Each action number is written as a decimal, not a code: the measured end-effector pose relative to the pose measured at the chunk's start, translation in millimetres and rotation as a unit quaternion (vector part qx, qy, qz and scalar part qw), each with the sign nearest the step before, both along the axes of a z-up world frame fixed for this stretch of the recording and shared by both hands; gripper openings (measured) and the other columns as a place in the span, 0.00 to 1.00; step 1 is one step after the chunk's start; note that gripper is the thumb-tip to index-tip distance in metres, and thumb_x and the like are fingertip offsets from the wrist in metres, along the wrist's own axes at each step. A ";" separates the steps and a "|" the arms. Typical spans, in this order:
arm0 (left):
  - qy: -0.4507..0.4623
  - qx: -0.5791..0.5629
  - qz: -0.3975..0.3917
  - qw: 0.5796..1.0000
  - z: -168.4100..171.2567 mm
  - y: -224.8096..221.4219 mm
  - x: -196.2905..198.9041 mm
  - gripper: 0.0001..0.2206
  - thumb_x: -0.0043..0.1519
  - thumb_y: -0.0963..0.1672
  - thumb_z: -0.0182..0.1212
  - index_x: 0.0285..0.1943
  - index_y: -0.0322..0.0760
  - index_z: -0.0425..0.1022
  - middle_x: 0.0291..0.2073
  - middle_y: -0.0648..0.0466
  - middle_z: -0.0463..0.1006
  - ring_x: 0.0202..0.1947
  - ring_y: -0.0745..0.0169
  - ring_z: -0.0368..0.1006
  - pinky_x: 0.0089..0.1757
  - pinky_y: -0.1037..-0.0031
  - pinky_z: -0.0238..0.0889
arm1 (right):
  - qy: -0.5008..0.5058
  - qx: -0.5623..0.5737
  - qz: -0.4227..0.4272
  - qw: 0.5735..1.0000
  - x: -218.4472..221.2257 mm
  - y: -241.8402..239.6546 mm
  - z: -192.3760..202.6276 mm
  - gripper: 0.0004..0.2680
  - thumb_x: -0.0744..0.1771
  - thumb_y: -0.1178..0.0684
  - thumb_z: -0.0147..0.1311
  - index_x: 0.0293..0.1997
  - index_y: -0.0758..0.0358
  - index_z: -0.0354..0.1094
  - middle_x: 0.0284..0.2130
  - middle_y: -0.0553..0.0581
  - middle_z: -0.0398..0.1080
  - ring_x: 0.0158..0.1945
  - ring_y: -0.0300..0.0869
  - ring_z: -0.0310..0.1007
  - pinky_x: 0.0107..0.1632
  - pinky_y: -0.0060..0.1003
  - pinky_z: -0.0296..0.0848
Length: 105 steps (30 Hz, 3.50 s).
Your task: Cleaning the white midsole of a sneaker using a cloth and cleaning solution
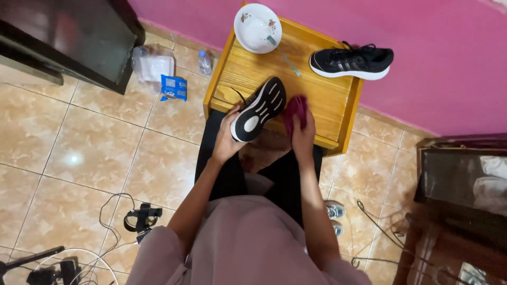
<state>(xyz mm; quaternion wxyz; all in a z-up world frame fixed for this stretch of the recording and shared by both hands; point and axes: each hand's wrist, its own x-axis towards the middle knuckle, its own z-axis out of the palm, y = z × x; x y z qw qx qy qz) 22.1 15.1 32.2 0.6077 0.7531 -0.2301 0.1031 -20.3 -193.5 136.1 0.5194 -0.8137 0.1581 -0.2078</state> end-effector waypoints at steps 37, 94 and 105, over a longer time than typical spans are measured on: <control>0.011 0.085 -0.025 0.996 -24.5 -1.5 -2.7 0.41 0.43 0.38 0.77 0.70 0.34 0.65 0.68 0.41 0.66 0.67 0.35 0.61 0.65 0.49 0.54 | -0.088 0.038 0.068 0.993 -9.2 86.5 -80.3 0.25 0.63 0.70 0.43 0.71 0.75 0.48 0.66 0.75 0.56 0.73 0.63 0.51 0.74 0.63 0.44; -0.026 0.096 -0.012 0.995 1.2 -17.4 -10.5 0.45 0.40 0.39 0.80 0.71 0.32 0.64 0.68 0.41 0.67 0.67 0.38 0.63 0.66 0.53 0.53 | -0.018 -0.242 0.102 0.965 141.3 -61.2 -151.0 0.16 0.65 0.59 0.53 0.58 0.55 0.74 0.48 0.56 0.69 0.55 0.54 0.69 0.59 0.45 0.69; -0.032 0.096 -0.009 0.995 -13.1 -13.6 -7.4 0.46 0.40 0.39 0.80 0.72 0.34 0.62 0.69 0.42 0.65 0.68 0.39 0.62 0.66 0.54 0.52 | 0.003 -0.094 0.060 0.994 3.9 40.1 -125.1 0.14 0.63 0.63 0.44 0.54 0.73 0.65 0.51 0.69 0.60 0.59 0.67 0.63 0.63 0.53 0.65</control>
